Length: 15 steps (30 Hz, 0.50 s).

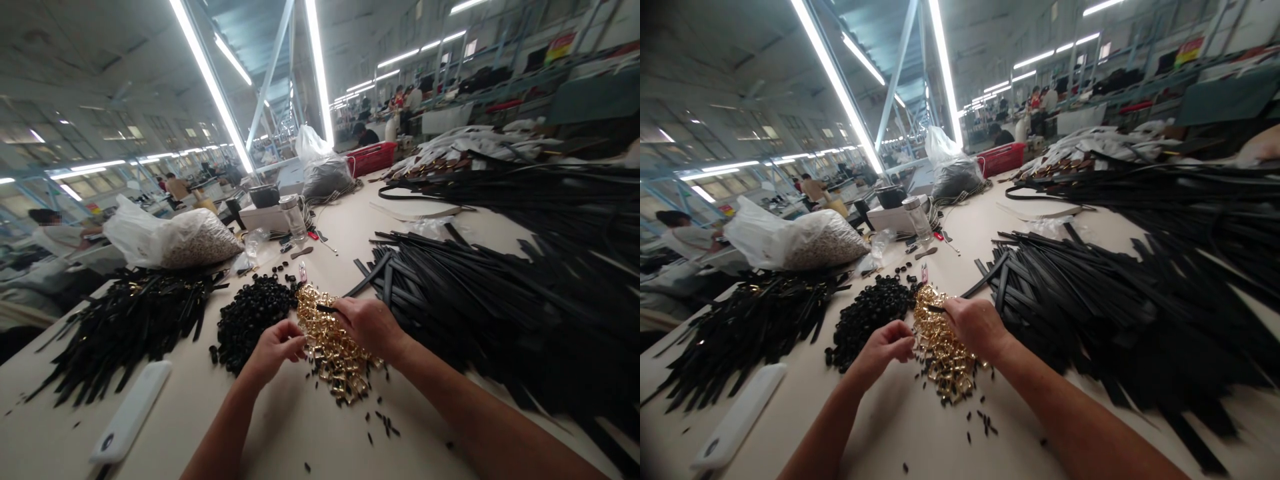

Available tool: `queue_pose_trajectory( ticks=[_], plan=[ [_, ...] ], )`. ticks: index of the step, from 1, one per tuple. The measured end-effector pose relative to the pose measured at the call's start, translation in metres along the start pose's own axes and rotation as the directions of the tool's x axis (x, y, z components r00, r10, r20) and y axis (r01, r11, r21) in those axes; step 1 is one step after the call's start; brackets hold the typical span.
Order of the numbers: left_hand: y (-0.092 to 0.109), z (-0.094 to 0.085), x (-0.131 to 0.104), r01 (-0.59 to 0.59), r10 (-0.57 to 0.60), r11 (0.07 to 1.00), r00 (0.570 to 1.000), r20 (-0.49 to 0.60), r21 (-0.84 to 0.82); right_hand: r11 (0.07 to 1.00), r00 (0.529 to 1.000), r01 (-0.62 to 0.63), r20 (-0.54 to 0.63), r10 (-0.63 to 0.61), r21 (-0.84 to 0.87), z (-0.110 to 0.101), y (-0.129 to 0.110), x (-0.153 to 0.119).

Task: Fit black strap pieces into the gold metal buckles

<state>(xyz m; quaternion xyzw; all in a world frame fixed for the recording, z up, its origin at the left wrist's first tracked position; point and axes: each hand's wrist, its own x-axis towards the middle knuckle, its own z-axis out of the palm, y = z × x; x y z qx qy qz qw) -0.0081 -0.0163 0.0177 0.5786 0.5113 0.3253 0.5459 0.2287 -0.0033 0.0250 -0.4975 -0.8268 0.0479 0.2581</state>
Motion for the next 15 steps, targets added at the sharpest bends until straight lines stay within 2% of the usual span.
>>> queue_pose_trajectory(
  ticks=[4,7,9,12,15],
  plan=[
    [-0.003,0.000,0.005,-0.027,0.000,0.957,0.996,-0.093,-0.289,0.995,0.999,-0.043,0.005,0.043,0.093,-0.002,-0.001,0.000],
    [-0.006,0.001,0.008,-0.064,0.001,0.892,0.990,-0.139,-0.448,0.957,0.994,-0.110,0.025,0.107,0.270,-0.003,-0.007,0.000],
    [-0.005,0.003,0.009,-0.063,-0.016,0.865,0.988,-0.152,-0.498,0.886,0.989,-0.146,0.053,0.136,0.440,-0.001,-0.013,0.000],
    [-0.003,0.009,0.008,-0.053,-0.036,0.842,0.987,-0.154,-0.537,0.726,0.980,-0.196,0.108,0.166,0.659,0.003,-0.021,0.001],
    [0.001,0.015,0.004,-0.040,-0.036,0.837,0.991,-0.126,-0.546,0.620,0.971,-0.236,0.159,0.178,0.749,0.007,-0.024,0.001]
  ],
)
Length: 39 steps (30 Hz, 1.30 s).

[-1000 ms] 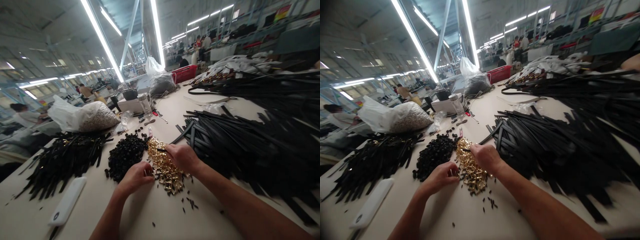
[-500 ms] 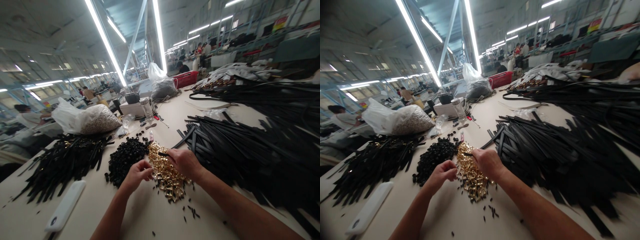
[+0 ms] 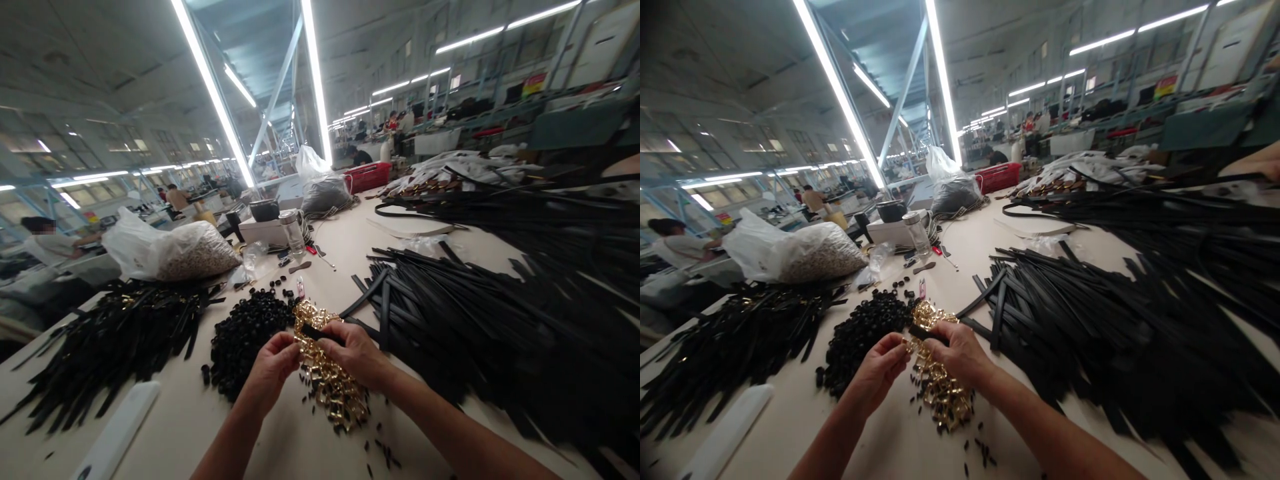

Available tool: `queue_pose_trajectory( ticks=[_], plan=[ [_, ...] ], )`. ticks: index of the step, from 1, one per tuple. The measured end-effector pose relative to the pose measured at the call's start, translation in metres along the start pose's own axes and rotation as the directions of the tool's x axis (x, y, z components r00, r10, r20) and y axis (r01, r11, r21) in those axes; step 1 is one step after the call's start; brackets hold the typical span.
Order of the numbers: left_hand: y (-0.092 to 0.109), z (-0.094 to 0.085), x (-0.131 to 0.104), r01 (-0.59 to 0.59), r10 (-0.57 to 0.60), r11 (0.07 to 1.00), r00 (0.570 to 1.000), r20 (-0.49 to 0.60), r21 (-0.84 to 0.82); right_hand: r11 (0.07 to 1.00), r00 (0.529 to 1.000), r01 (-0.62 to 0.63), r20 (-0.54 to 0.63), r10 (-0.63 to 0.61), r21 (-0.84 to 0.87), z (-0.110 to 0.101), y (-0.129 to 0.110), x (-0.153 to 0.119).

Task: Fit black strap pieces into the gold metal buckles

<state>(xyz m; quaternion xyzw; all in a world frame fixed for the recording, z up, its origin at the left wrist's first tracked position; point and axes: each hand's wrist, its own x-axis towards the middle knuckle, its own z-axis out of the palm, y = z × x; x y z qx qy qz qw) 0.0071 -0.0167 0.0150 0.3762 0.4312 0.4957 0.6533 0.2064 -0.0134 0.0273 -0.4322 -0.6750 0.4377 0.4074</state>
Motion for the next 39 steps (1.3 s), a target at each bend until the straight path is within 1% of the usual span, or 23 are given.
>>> queue_pose_trajectory(
  ticks=[2,5,8,10,13,15,17,20,22,25,28,30,33,35,39],
  plan=[
    [0.001,0.003,-0.003,0.017,-0.018,0.999,1.000,0.018,0.026,0.999,1.000,-0.006,0.005,0.006,-0.037,-0.001,0.003,0.000],
    [0.003,0.003,-0.005,0.040,-0.041,0.997,0.999,0.020,0.067,0.972,1.000,-0.007,0.002,0.008,-0.235,-0.005,0.007,0.001],
    [0.004,0.002,-0.004,0.032,-0.035,0.996,0.999,0.025,0.080,0.925,0.999,0.022,0.049,-0.004,-0.380,-0.008,0.009,0.002],
    [0.004,0.001,-0.003,0.014,-0.016,0.998,1.000,0.023,0.066,0.914,0.997,0.040,0.083,-0.007,-0.405,-0.008,0.009,0.002],
    [0.004,0.000,-0.002,-0.005,0.003,0.997,1.000,0.030,0.074,0.921,0.994,0.057,0.113,-0.015,-0.385,-0.006,0.007,0.002],
    [0.003,-0.001,-0.002,-0.029,0.022,0.987,0.999,0.046,0.157,0.936,0.991,0.069,0.132,-0.025,-0.346,-0.004,0.007,0.002],
    [0.002,-0.003,-0.002,-0.073,0.057,0.958,0.996,0.064,0.276,0.940,0.989,0.075,0.144,-0.028,-0.332,-0.003,0.007,0.001],
    [0.000,-0.006,-0.001,-0.162,0.129,0.893,0.986,0.106,0.420,0.921,0.991,0.080,0.130,-0.032,-0.382,-0.002,0.009,0.001],
    [-0.001,-0.007,-0.001,-0.204,0.163,0.864,0.978,0.128,0.460,0.917,0.992,0.082,0.121,-0.037,-0.391,-0.002,0.010,0.001],
    [0.000,-0.006,-0.002,-0.214,0.179,0.867,0.977,0.120,0.451,0.946,0.989,0.085,0.138,-0.043,-0.314,-0.001,0.012,0.001],
    [0.005,-0.005,-0.003,-0.169,0.149,0.891,0.985,0.082,0.421,0.977,0.983,0.085,0.174,-0.051,-0.197,-0.001,0.012,0.001],
    [0.008,-0.006,-0.003,-0.141,0.123,0.899,0.990,0.069,0.415,0.993,0.978,0.060,0.206,-0.039,-0.101,-0.001,0.012,0.001],
    [0.010,-0.010,-0.003,-0.117,0.087,0.911,0.992,0.092,0.395,0.999,0.967,-0.016,0.256,0.006,0.037,-0.001,0.014,0.000],
    [0.009,-0.013,-0.003,-0.065,0.027,0.936,0.993,0.113,0.346,0.993,0.955,-0.073,0.294,0.044,0.090,-0.001,0.016,0.000],
    [0.005,-0.012,-0.004,0.083,-0.117,0.969,0.984,0.136,0.234,0.977,0.928,-0.156,0.359,0.096,0.143,0.000,0.018,-0.001]
  ],
)
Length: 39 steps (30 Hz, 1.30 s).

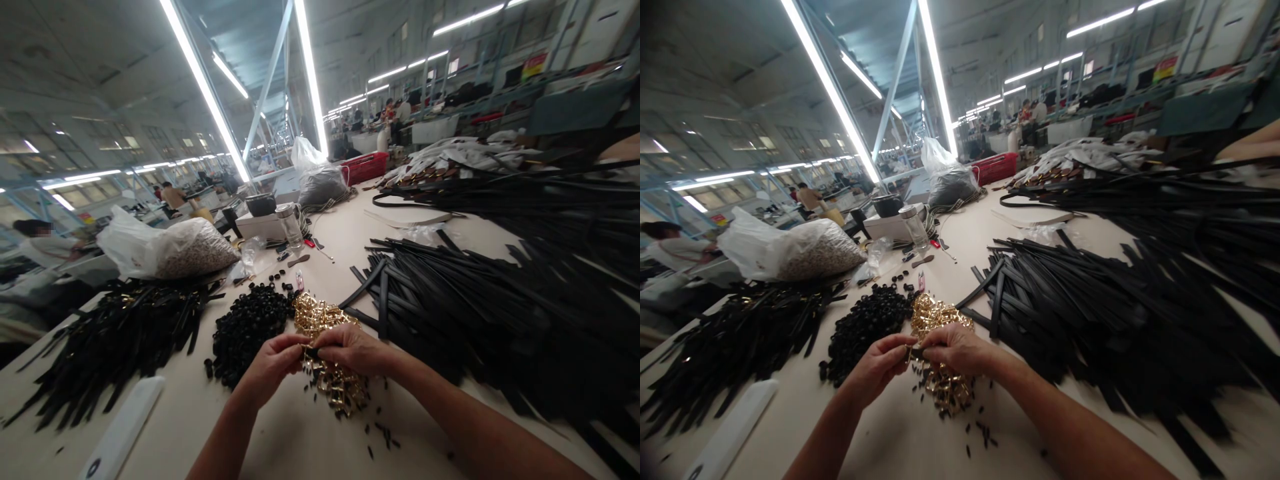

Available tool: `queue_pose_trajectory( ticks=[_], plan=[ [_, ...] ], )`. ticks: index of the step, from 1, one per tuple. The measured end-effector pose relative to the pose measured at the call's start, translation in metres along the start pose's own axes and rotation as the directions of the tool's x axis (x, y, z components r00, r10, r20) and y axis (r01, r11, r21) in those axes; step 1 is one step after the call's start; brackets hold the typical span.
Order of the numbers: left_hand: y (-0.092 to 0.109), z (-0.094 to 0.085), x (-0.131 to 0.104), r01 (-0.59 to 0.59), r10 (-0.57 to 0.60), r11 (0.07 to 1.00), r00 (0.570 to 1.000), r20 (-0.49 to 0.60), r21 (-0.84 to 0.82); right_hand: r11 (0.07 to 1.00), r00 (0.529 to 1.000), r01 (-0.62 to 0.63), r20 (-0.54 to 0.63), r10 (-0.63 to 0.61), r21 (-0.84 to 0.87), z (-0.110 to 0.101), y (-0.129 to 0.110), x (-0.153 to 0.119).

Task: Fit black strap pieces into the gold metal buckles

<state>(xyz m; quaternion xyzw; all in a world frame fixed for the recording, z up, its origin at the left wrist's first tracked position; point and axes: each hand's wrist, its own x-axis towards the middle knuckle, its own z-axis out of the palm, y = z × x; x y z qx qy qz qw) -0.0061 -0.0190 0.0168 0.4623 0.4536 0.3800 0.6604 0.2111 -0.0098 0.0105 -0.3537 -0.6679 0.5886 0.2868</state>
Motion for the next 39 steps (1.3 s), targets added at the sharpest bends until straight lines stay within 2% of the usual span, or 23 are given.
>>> queue_pose_trajectory(
  ticks=[4,10,13,19,22,27,31,36,39],
  plan=[
    [0.000,0.007,0.000,-0.008,0.008,0.999,1.000,0.013,-0.035,0.996,0.999,0.034,-0.004,-0.034,-0.084,0.000,-0.005,-0.002],
    [-0.007,0.017,0.003,-0.083,0.083,0.993,0.997,0.009,0.083,0.950,0.991,0.106,-0.049,-0.125,-0.293,0.003,-0.011,-0.003],
    [-0.010,0.016,0.004,-0.059,0.059,0.998,0.998,-0.024,-0.007,0.944,0.990,0.106,-0.051,-0.129,-0.312,0.001,-0.013,-0.004],
    [-0.005,0.014,0.005,0.018,-0.036,0.949,0.998,-0.051,-0.316,0.928,0.988,0.148,0.087,-0.126,-0.342,-0.007,-0.020,-0.010],
    [-0.005,0.015,0.005,0.021,-0.042,0.934,0.998,-0.051,-0.357,0.901,0.982,0.188,0.050,-0.184,-0.391,-0.003,-0.022,-0.010],
    [-0.010,0.025,0.004,-0.002,0.006,0.952,1.000,0.013,-0.305,0.852,0.962,0.249,0.017,-0.272,-0.460,0.006,-0.019,-0.006],
    [-0.014,0.027,0.005,-0.012,0.030,0.945,0.998,0.050,-0.326,0.885,0.967,0.239,0.017,-0.253,-0.401,0.004,-0.019,-0.007],
    [-0.012,0.018,0.005,0.059,-0.016,0.907,0.994,0.107,-0.418,0.986,0.988,0.091,0.140,-0.071,-0.140,0.002,-0.025,-0.011],
    [-0.010,0.017,0.003,0.086,-0.023,0.908,0.987,0.156,-0.410,0.997,0.986,0.056,0.162,-0.046,-0.059,0.004,-0.025,-0.011]
  ],
)
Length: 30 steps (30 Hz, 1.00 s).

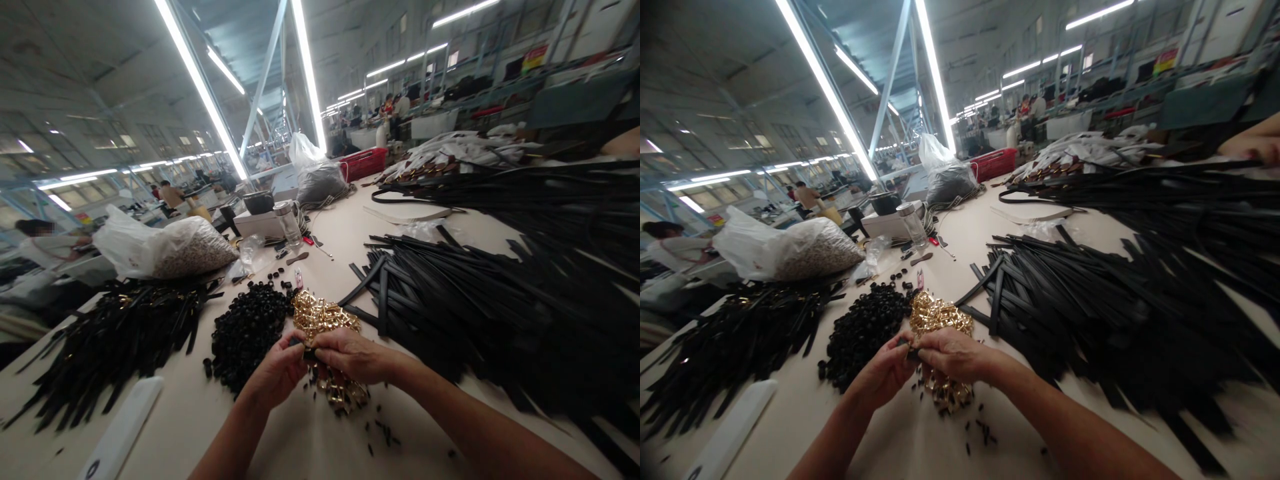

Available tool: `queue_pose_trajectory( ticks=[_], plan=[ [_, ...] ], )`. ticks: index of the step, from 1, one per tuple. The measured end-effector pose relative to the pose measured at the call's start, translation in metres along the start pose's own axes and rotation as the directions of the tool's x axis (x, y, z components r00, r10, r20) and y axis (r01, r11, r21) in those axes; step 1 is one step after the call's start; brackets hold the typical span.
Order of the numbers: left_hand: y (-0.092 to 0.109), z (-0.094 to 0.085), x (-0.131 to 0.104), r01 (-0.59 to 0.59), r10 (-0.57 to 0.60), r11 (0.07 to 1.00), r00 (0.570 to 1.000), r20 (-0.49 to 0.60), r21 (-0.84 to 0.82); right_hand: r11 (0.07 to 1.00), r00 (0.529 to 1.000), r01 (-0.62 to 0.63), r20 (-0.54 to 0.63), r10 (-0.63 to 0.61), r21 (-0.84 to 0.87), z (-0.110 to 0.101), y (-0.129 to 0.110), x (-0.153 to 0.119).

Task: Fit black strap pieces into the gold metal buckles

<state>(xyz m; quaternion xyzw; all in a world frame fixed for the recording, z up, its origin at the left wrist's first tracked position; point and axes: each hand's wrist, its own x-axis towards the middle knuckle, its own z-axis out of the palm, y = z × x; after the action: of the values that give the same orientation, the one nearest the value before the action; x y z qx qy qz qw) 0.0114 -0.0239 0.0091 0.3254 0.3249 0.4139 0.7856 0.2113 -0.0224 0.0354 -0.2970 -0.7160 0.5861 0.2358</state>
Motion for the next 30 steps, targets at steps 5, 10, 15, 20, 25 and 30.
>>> queue_pose_trajectory(
  ticks=[5,10,15,20,25,30],
  plan=[
    [-0.004,0.005,0.001,-0.006,0.007,0.997,1.000,-0.015,0.076,1.000,0.999,0.005,-0.046,-0.004,0.023,0.002,0.009,0.003],
    [-0.009,0.006,0.004,-0.092,0.099,0.989,0.994,-0.054,0.118,0.987,0.986,0.056,-0.147,-0.078,-0.151,-0.001,0.012,0.004],
    [-0.009,0.008,0.003,-0.117,0.123,0.988,0.991,-0.050,0.097,0.968,0.971,0.112,-0.183,-0.155,-0.224,0.000,0.014,0.007],
    [-0.010,0.009,0.002,-0.107,0.116,0.990,0.988,-0.102,0.091,0.878,0.915,0.127,-0.287,-0.283,-0.463,0.005,0.018,0.011],
    [-0.007,0.014,-0.001,-0.117,0.125,0.987,0.989,-0.076,0.107,0.832,0.895,0.075,-0.330,-0.299,-0.550,0.006,0.012,0.009],
    [-0.009,0.012,0.000,-0.133,0.143,0.983,0.987,-0.070,0.127,0.819,0.903,0.075,-0.310,-0.298,-0.569,0.002,0.011,0.007]
  ],
)
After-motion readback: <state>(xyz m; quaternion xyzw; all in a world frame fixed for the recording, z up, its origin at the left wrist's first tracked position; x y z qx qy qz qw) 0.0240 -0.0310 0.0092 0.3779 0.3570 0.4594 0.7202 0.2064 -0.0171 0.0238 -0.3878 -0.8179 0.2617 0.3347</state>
